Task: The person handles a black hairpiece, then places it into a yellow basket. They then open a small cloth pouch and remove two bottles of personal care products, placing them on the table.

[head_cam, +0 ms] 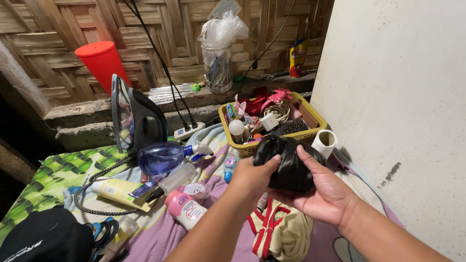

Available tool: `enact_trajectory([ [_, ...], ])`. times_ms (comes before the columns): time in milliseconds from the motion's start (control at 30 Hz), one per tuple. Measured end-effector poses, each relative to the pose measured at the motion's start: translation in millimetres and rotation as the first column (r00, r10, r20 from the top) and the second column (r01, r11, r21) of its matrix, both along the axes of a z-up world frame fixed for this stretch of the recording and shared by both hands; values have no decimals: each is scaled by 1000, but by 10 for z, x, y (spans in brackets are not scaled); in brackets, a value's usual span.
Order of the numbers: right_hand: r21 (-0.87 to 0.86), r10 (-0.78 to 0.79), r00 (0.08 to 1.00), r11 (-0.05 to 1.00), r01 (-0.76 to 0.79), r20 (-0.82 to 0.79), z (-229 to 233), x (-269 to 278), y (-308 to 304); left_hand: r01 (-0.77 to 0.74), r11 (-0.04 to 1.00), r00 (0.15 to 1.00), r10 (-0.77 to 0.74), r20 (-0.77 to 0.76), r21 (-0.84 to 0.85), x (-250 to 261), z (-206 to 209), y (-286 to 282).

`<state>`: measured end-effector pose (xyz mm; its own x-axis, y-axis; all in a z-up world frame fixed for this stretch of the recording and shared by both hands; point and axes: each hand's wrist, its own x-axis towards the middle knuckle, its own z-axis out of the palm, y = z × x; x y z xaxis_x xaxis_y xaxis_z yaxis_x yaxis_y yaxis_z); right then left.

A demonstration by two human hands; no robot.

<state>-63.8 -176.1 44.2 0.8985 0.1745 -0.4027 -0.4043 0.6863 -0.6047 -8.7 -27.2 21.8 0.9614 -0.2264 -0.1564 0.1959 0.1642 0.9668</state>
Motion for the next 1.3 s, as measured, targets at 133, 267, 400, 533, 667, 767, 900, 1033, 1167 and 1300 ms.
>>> enact_trajectory([
  [133,-74,-94,995,993,92,-28,-144,120,-8,-79,892,993,30,116,445,-10,-33,-69],
  [267,-94,-104,995,990,103,-1,-276,255,-147,-165,750,960,-28,280,641,55,-82,-85],
  [400,-166,-113,993,980,107,-29,-244,480,-379,-165,715,960,-43,277,680,252,-85,-56],
  [533,-180,-119,993,976,120,20,-105,881,-678,-16,808,974,-119,191,589,808,-35,-21],
  [667,-225,-92,981,966,130,171,122,1562,-1091,-135,635,898,-246,365,761,1613,69,-242],
  [767,-258,-138,976,950,178,167,311,2211,-1421,-139,526,821,-412,394,839,2190,152,-478],
  [900,-267,-137,953,940,211,270,462,3122,-1771,-219,416,717,-545,434,883,2811,129,-875],
  [1033,-341,-220,909,875,344,354,400,3853,-1846,-291,401,622,-611,490,869,3227,-10,-1234],
  [1167,-329,-344,839,804,495,422,241,4319,-1762,-325,354,589,-650,481,877,3455,-205,-1417],
  [1300,-738,-31,754,181,650,656,14,4502,-1867,-394,367,554,-637,536,843,3477,-371,-1379],
])
